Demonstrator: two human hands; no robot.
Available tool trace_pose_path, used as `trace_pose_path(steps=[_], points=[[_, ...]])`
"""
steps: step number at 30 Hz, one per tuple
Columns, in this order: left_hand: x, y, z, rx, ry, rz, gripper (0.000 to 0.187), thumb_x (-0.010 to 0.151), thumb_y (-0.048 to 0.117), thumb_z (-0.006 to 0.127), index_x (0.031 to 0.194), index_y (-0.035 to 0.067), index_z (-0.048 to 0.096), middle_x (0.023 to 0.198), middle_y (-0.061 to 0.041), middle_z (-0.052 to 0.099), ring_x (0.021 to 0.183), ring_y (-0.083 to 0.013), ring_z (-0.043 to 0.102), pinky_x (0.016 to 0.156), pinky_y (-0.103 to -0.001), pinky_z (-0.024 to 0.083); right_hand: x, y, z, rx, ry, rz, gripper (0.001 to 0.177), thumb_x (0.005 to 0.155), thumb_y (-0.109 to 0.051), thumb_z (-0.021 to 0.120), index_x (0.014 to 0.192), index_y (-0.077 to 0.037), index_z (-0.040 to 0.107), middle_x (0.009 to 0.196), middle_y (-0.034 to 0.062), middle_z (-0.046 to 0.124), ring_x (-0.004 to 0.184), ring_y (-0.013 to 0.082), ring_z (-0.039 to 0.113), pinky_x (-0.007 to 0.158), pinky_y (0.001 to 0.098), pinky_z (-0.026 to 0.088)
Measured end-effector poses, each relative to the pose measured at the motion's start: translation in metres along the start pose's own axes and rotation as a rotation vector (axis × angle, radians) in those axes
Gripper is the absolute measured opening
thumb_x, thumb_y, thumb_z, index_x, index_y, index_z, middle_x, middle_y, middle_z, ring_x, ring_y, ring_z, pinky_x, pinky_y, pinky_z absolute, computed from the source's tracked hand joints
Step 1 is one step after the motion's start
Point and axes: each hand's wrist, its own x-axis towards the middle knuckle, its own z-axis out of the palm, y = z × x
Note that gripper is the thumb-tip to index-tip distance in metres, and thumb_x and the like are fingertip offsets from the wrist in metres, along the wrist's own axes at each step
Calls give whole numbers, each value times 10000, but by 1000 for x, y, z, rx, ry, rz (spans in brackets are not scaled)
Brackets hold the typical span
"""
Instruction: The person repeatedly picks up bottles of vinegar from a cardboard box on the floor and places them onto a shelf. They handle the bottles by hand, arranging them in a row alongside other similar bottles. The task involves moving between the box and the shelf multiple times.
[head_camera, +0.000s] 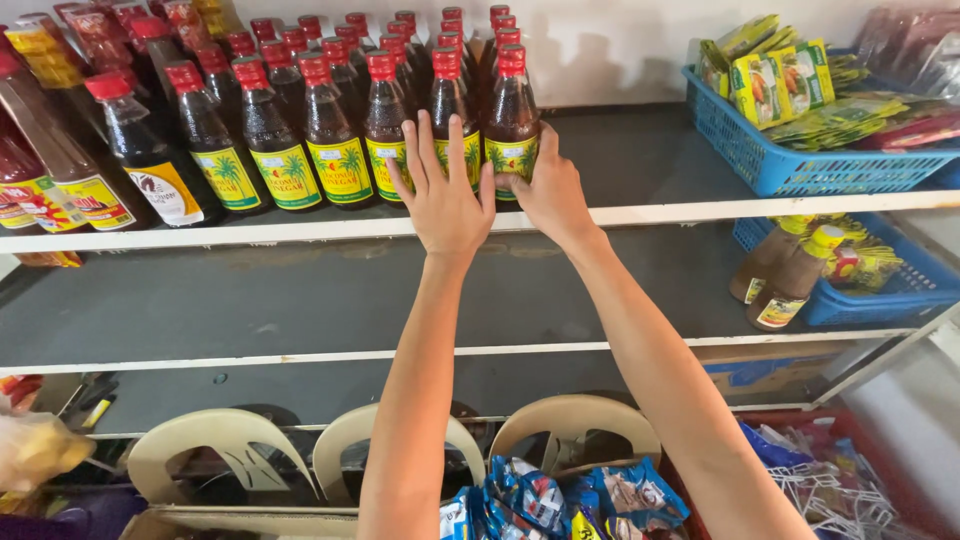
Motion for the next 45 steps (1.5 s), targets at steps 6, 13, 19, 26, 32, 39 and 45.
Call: trace_pose_path(steps=[6,13,19,26,32,39,45], points=[[1,1,-4,-14,-30,-19,631,1054,411,582,1597,145,401,1670,-181,306,1576,-364,250,1266,-641,160,1,-13,-3,-41,-9,49,769,848,-179,859,1421,22,387,1104,243,730,1019,428,701,833,470,570],[1,0,-4,-12,8,-8,628,1057,407,567,1601,154,385,1678,-166,291,1585,-349,241,1274,-643,162,4,1,2,15,-8,77,738,808,-266,922,1360,-10,505,1138,208,753,1076,355,741,892,410,596],[-52,11,-28,-336,22,-68,556,1022,201,658,1519,77,440,1635,-203,313,1538,-455,272,1260,-575,281,-26,-23,-19,104,2,18,912,692,-230,954,1389,39,433,1233,215,704,1165,347,690,955,401,574],[-216,20,-122,-566,-237,-442,454,957,112,672,1400,73,582,1566,-176,449,1439,-379,431,1168,-469,380,-206,-47,-13,282,95,-134,677,848,-126,871,1420,-35,520,1484,172,535,1370,319,570,1129,418,502],[-381,11,-158,-730,-306,-972,435,943,97,658,1375,65,620,1388,-103,622,1180,-221,630,960,-341,527,-379,-46,28,520,-374,215,726,799,-206,847,1426,-62,510,1431,148,559,1339,278,552,1101,435,467],[-519,3,-194,-771,-191,-1339,541,928,69,661,1446,40,507,1416,-111,604,1182,-194,644,990,-339,527,-495,-40,55,679,-735,474,716,812,-175,836,1437,-90,498,1362,115,633,1294,221,602,1067,380,494],[-561,-4,-234,-789,-158,-1468,613,940,79,654,1517,77,444,1395,-139,618,1117,-199,618,947,-322,517,-545,-43,62,837,-947,670,598,882,-124,769,1423,-79,517,1132,92,709,1054,175,685,918,325,557]])
